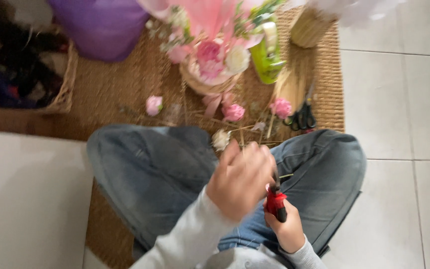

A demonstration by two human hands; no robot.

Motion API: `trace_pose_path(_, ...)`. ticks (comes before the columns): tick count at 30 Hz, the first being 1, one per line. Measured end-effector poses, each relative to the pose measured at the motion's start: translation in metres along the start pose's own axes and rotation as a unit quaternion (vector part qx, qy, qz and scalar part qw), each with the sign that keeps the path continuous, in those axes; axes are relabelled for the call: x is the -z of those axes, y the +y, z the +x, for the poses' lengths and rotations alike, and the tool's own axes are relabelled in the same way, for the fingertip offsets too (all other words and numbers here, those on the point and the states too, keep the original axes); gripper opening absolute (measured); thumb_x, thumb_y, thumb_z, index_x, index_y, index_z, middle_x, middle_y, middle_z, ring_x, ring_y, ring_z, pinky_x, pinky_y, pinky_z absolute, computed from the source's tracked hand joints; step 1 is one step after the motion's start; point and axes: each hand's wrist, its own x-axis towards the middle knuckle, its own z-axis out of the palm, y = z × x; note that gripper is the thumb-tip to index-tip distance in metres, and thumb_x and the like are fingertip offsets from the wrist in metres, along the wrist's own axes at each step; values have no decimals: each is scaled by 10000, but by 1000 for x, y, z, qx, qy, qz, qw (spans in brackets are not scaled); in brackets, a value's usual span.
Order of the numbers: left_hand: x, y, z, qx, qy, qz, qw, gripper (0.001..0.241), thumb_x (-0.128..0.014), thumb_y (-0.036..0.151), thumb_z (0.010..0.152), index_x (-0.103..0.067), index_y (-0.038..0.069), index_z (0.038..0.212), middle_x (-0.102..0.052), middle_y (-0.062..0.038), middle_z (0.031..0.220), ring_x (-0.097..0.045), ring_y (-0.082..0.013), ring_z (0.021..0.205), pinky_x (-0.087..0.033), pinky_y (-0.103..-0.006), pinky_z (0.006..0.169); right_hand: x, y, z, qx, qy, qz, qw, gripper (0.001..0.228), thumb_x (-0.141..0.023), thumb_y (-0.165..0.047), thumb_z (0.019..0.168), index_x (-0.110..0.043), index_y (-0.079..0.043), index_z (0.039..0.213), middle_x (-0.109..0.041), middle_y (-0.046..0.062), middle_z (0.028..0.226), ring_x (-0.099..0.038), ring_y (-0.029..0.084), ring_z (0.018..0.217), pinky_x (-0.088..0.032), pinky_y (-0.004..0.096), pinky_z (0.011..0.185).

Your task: The person assembles a floral arrangement in a basket by inserting individual pink and white artificial roses onto wooden skewers and then placing them into the foam base of the basket.

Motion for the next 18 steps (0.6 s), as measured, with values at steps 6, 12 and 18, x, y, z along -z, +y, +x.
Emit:
trace_pose_path(6, -18, 52, -35, -88, 151, -194, 965, 527, -377, 410, 1012, -392, 127, 568, -358, -42, 513, -373, -206, 426, -251, -372, 434, 5, -12, 16, 30, 105, -70, 992, 209, -692, -145, 664, -635, -126, 865, -649, 2, 756, -558, 119, 678, -451, 259, 696)
trace_pose_path(12, -104, 29, -89, 380, -158, -579, 704, 1062, -752, 559, 632, -265, 0, 1393, -310, -144, 1437, -384, -209, 1315, -423, -314, 1003, -19, -55, 8, 67, 137, -107, 983, 312, -646, -283, 619, -561, -161, 894, -576, -4, 738, -502, 103, 630, -417, 271, 567)
trace_pose_path(18, -69, 33, -57, 333, -87, -552, 759, 398, -612, 201, 804, -609, 44, 1169, -614, -130, 1270, -462, -212, 1276, -288, -362, 1077, -4, -71, 2, 30, -9, -54, 998, 684, -672, -281, 573, -456, -58, 1182, -551, 120, 1212, -559, 189, 1109, -430, 275, 909)
